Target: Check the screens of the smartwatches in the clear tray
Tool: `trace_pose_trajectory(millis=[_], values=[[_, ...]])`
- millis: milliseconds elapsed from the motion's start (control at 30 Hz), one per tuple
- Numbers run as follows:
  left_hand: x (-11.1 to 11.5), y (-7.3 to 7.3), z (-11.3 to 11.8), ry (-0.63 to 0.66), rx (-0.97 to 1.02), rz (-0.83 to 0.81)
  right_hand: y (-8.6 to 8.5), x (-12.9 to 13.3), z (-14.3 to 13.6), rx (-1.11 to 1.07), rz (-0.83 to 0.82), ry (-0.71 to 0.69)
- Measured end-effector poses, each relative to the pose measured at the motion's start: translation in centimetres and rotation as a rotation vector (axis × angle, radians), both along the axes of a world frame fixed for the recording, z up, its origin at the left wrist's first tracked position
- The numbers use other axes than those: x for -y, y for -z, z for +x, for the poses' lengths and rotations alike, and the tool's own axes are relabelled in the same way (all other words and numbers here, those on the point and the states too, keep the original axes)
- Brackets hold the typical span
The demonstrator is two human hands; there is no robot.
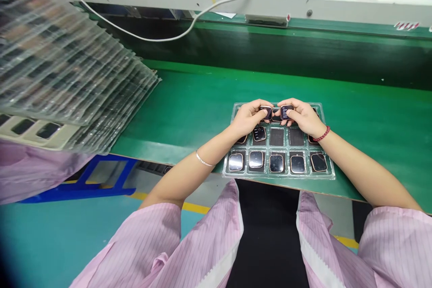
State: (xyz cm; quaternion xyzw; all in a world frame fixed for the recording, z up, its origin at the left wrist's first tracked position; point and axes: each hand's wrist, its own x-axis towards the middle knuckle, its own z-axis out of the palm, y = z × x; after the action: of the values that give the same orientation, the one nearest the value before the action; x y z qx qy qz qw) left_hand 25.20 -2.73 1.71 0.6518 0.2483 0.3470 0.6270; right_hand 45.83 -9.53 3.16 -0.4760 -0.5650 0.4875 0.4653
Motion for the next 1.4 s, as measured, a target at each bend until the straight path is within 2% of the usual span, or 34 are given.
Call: trace_pose_trajectory(millis=[933, 1167, 1400], values=[[-0.01, 0.13, 0.04, -0.029, -0.046, 0.033, 0.05, 0.03, -0.09, 0.022, -0.003, 0.005], [-0.3, 0.41, -0.07, -0.111, -0.096, 0.179, 0.34, -0.03, -0.01, 0.027, 0.063, -0.014], [-0.3, 0.22, -0.08, -0.111, -0.087, 0.19, 0.63, 0.04, 0.1, 0.045, 0.088, -0.042]])
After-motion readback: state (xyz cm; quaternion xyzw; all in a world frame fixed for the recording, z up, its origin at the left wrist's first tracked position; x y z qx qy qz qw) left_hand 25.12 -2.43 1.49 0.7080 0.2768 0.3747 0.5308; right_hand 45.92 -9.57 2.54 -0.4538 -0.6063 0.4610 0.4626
